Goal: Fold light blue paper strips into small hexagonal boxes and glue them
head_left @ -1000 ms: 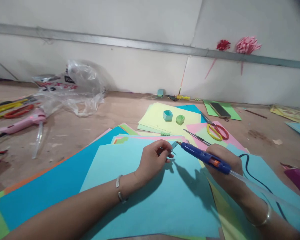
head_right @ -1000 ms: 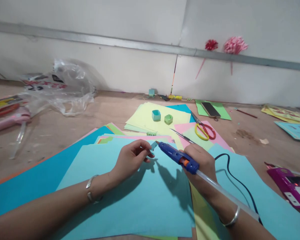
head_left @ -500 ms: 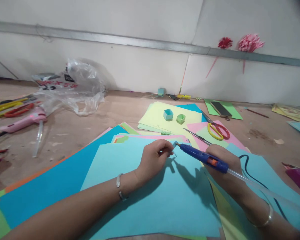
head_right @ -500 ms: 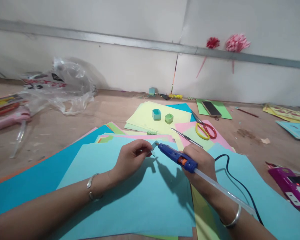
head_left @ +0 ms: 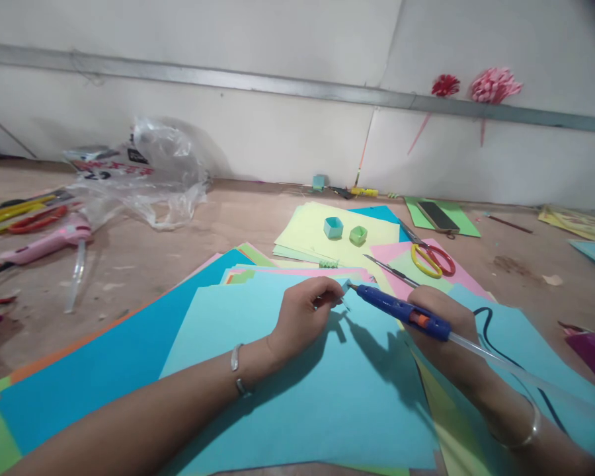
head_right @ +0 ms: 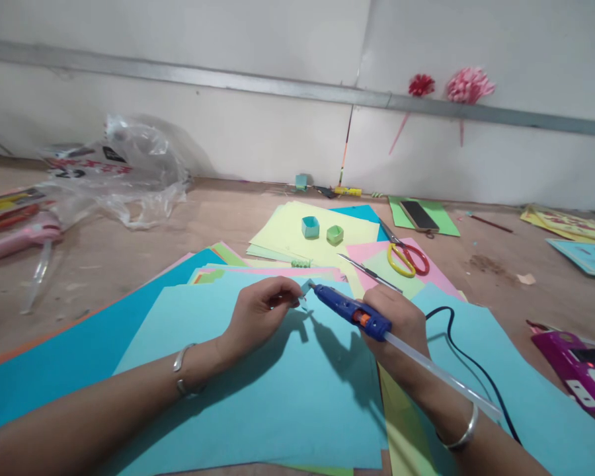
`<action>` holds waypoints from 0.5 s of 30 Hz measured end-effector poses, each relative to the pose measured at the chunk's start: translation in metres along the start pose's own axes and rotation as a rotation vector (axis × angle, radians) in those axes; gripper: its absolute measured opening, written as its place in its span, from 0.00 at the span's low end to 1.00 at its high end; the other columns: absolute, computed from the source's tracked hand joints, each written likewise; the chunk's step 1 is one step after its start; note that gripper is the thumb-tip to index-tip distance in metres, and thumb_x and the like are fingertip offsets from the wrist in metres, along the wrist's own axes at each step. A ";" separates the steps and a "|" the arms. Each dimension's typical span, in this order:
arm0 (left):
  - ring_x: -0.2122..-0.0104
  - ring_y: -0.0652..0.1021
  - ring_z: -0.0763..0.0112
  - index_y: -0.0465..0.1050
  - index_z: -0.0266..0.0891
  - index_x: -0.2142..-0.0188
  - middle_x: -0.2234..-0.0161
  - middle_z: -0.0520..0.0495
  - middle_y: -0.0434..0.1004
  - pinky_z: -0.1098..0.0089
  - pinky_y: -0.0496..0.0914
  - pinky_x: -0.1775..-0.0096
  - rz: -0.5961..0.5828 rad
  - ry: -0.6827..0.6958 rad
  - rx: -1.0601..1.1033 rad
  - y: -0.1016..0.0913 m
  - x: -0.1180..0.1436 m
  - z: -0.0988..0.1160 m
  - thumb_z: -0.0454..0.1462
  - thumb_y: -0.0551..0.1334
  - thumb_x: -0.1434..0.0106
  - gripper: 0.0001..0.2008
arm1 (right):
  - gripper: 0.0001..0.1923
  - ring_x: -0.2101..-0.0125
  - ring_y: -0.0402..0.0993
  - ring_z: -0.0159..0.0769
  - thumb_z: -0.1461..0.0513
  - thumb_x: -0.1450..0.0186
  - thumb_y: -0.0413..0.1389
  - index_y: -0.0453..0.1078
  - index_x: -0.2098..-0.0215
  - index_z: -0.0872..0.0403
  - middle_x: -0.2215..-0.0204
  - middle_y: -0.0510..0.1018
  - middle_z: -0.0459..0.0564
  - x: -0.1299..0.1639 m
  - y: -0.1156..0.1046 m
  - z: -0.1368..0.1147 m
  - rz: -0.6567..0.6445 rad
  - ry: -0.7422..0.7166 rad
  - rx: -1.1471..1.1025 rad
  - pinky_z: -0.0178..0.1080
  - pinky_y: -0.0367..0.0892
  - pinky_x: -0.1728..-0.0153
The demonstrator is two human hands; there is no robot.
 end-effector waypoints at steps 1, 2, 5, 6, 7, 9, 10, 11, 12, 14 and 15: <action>0.75 0.78 0.73 0.74 0.39 0.72 0.75 0.52 0.79 0.73 0.72 0.70 -0.004 0.002 0.006 0.000 0.000 0.000 0.26 0.55 0.46 0.11 | 0.12 0.78 0.60 0.31 0.63 0.37 0.52 0.60 0.78 0.51 0.81 0.64 0.44 0.000 0.000 0.001 0.004 0.004 -0.010 0.35 0.55 0.77; 0.75 0.78 0.74 0.74 0.39 0.72 0.75 0.52 0.79 0.74 0.72 0.71 -0.009 0.006 0.011 0.000 0.000 0.001 0.26 0.55 0.46 0.11 | 0.12 0.78 0.60 0.32 0.63 0.37 0.52 0.60 0.78 0.51 0.81 0.64 0.44 0.001 0.001 0.001 0.002 0.012 -0.020 0.36 0.55 0.76; 0.75 0.78 0.74 0.74 0.39 0.72 0.75 0.51 0.78 0.74 0.71 0.71 -0.014 0.019 0.014 0.000 0.000 0.003 0.26 0.55 0.47 0.11 | 0.12 0.78 0.59 0.33 0.64 0.37 0.53 0.58 0.78 0.51 0.81 0.63 0.44 0.002 0.002 0.003 -0.009 0.040 -0.042 0.36 0.54 0.76; 0.75 0.78 0.74 0.74 0.39 0.72 0.75 0.51 0.78 0.74 0.71 0.71 -0.011 0.022 0.011 0.000 0.000 0.003 0.26 0.55 0.47 0.11 | 0.12 0.77 0.59 0.33 0.64 0.38 0.53 0.58 0.78 0.51 0.81 0.63 0.44 0.002 0.002 0.004 -0.015 0.048 -0.043 0.36 0.54 0.76; 0.75 0.78 0.74 0.74 0.39 0.72 0.75 0.51 0.78 0.74 0.71 0.71 -0.007 0.024 0.009 0.000 0.000 0.003 0.26 0.55 0.47 0.11 | 0.12 0.77 0.59 0.33 0.65 0.38 0.52 0.58 0.78 0.51 0.81 0.63 0.43 0.002 0.002 0.004 -0.020 0.051 -0.040 0.36 0.54 0.76; 0.75 0.78 0.74 0.74 0.39 0.72 0.75 0.51 0.78 0.74 0.71 0.71 0.002 0.030 0.009 0.000 0.000 0.003 0.26 0.55 0.47 0.11 | 0.12 0.78 0.59 0.33 0.65 0.38 0.52 0.57 0.79 0.51 0.81 0.63 0.43 0.002 0.003 0.004 -0.029 0.053 -0.026 0.36 0.53 0.76; 0.76 0.78 0.74 0.74 0.38 0.72 0.75 0.51 0.78 0.74 0.71 0.71 0.008 0.036 0.009 0.000 0.000 0.003 0.25 0.55 0.47 0.11 | 0.13 0.79 0.58 0.32 0.65 0.39 0.52 0.57 0.79 0.51 0.81 0.63 0.43 0.002 0.003 0.004 -0.033 0.053 -0.017 0.36 0.53 0.77; 0.76 0.78 0.74 0.74 0.38 0.72 0.76 0.52 0.78 0.75 0.71 0.71 0.013 0.043 0.009 0.000 0.000 0.003 0.25 0.55 0.47 0.11 | 0.13 0.79 0.58 0.32 0.65 0.39 0.52 0.56 0.79 0.51 0.81 0.62 0.43 0.001 0.002 0.004 -0.035 0.052 -0.010 0.36 0.53 0.77; 0.76 0.78 0.74 0.74 0.38 0.72 0.76 0.52 0.78 0.75 0.71 0.71 0.016 0.051 0.010 -0.001 0.000 0.003 0.25 0.54 0.47 0.12 | 0.13 0.79 0.58 0.32 0.65 0.39 0.52 0.55 0.80 0.51 0.82 0.62 0.43 0.001 0.002 0.004 -0.036 0.053 -0.003 0.36 0.53 0.77; 0.76 0.78 0.75 0.74 0.38 0.72 0.76 0.52 0.78 0.76 0.71 0.72 0.024 0.065 0.009 -0.001 0.000 0.003 0.25 0.54 0.47 0.12 | 0.14 0.79 0.58 0.32 0.65 0.38 0.52 0.54 0.80 0.51 0.82 0.62 0.43 0.001 0.001 0.003 -0.026 0.042 0.008 0.36 0.52 0.77; 0.76 0.78 0.75 0.74 0.38 0.72 0.76 0.52 0.78 0.76 0.71 0.72 0.025 0.071 0.010 -0.001 0.000 0.003 0.25 0.54 0.47 0.12 | 0.14 0.79 0.58 0.32 0.65 0.38 0.52 0.55 0.80 0.51 0.81 0.62 0.43 0.001 0.001 0.002 -0.021 0.033 0.012 0.36 0.52 0.77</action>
Point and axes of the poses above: each hand's wrist, its own x-axis away from the middle knuckle, its own y-axis out of the palm, z = x × y, the point moved 3 cm from there along -x, towards the middle knuckle
